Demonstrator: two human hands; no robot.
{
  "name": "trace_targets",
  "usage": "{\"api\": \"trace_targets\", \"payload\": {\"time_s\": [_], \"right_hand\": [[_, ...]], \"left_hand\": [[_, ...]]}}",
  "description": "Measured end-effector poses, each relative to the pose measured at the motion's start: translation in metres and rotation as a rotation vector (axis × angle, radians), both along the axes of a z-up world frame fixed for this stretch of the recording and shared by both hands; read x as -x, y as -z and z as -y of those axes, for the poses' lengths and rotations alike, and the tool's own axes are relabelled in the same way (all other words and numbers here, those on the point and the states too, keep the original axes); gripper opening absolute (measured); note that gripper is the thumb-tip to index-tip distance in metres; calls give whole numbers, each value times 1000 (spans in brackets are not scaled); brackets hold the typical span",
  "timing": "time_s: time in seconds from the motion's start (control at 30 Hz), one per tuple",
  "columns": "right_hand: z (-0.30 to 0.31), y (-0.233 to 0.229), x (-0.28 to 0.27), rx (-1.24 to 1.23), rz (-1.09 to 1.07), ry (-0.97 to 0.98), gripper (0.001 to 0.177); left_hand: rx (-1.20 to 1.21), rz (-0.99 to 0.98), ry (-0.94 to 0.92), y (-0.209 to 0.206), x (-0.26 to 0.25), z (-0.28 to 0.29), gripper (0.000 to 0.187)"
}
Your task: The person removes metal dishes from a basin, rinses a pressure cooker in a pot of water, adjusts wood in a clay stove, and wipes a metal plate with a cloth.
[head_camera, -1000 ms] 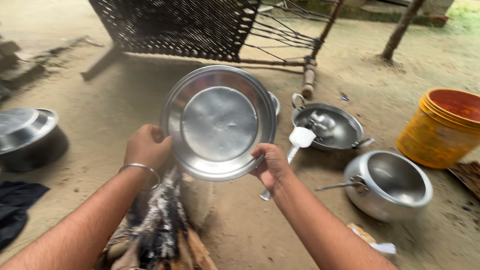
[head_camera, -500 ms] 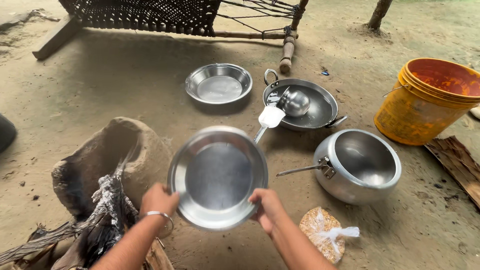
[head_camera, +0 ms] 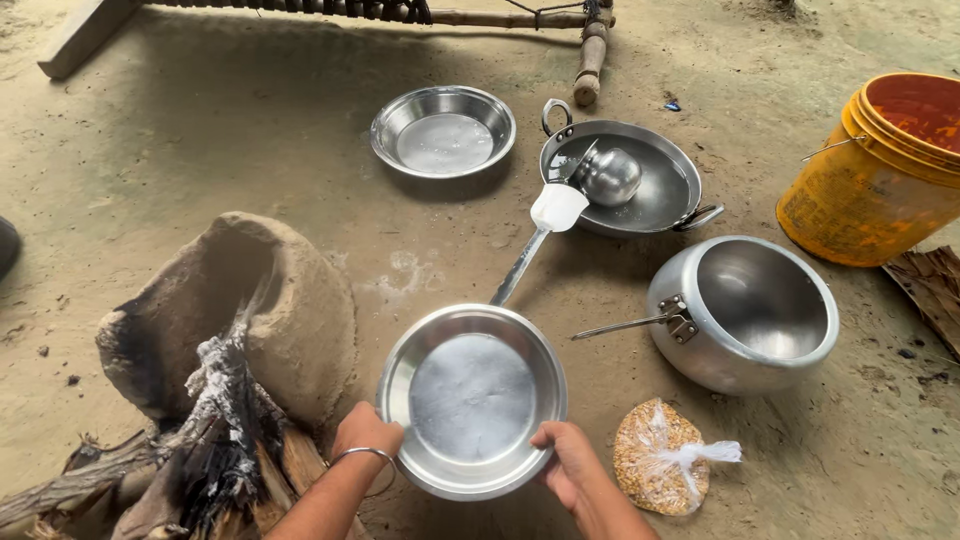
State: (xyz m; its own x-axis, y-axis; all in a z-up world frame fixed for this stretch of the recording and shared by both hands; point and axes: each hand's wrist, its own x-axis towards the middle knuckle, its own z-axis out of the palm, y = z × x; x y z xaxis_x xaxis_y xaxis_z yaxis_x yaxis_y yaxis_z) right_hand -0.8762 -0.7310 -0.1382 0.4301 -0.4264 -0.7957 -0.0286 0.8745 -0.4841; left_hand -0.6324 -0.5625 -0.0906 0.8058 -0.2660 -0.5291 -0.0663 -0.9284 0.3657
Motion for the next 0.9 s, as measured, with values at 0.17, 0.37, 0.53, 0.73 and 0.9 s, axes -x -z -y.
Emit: {"api": "trace_targets", "payload": {"time_s": [0.17, 0.37, 0.53, 0.73, 0.9], "right_hand": [[2, 7, 2, -1, 24, 60, 40], [-4, -8, 0, 9, -24, 73, 39], [1, -34, -16, 71, -30, 77, 39], [-6, -79, -30, 148, -88, 121, 40], [-10, -103, -36, 175, -66, 197, 43]], "left_hand": [[68, -110, 14, -17, -14, 9, 44], [149, -277, -41, -44, -25, 6, 39], [162, -278, 33, -47, -44, 15, 37], [331, -365, 0, -63, -62, 23, 36], [321, -390, 76, -66, -74, 39, 33]]}}
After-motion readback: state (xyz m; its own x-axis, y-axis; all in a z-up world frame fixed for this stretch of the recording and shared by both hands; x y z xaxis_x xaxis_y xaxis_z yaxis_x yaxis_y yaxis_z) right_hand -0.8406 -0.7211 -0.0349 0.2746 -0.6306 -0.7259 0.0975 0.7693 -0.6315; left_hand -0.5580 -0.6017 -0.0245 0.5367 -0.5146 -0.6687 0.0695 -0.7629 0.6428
